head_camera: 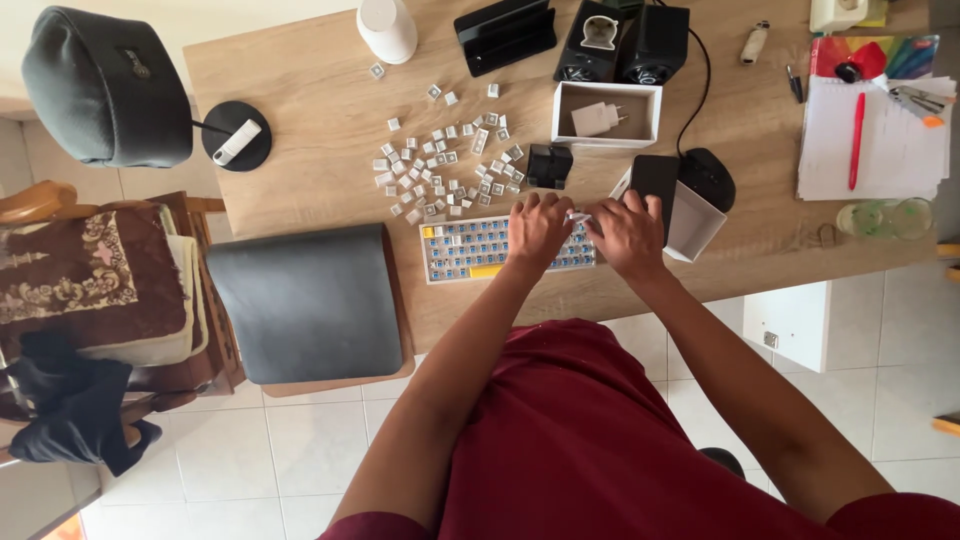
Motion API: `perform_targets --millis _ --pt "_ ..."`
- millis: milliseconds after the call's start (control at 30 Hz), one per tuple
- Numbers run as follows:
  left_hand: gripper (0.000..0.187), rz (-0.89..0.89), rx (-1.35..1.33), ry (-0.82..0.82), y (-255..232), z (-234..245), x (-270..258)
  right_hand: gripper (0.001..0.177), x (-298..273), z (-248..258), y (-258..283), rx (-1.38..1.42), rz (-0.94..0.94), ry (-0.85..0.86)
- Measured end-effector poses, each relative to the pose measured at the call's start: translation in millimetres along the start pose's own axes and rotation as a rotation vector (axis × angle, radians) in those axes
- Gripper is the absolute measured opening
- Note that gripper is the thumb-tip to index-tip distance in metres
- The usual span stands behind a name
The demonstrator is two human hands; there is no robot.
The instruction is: Attaching keycaps to a mechanical keyboard.
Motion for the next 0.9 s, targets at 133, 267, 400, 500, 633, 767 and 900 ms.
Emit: perform_targets --millis 133,267,400,500,633,767,900 --pt "0.015 0.006 0.018 -0.062 -2.5 -0.8 0.5 0.022 0.6 3.9 -0.2 -0.005 0.012 -0.023" --pt "0.018 0.04 0.007 -0.002 -4.1 2.3 1.6 0.017 0.6 7.2 -0.9 0.012 0.022 -0.025" --pt "0.017 0.066 -0.009 0.023 -4.9 5.6 5.2 0.016 2.6 9.9 -1.4 0.023 -0.013 -0.015" --pt "0.02 0.095 0.059 0.112 -8.0 6.8 11.5 0.015 6.0 1.8 -7.8 0.079 -0.106 -0.01" --pt "0.018 0.159 0.046 0.182 -5.9 5.5 16.8 0.013 14.3 -0.4 -9.9 0.053 -0.164 0.036" --pt "0.018 0.26 0.038 0.333 -9.3 15.0 22.7 0.009 21.3 -8.2 -12.5 0.03 -0.255 0.126" --pt "0.026 0.407 -0.044 0.371 -11.1 13.7 20.9 0.011 26.4 -2.7 -9.2 0.005 -0.23 0.112"
Point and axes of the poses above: each hand's wrist, its own x-axis towards the middle knuckle, its own z-axis out of the back of the hand, y = z × x, the point moved 3 cm from there along x, towards the middle knuckle, and after that the axes turned 2 degrees about x, right-handed, at the moved point
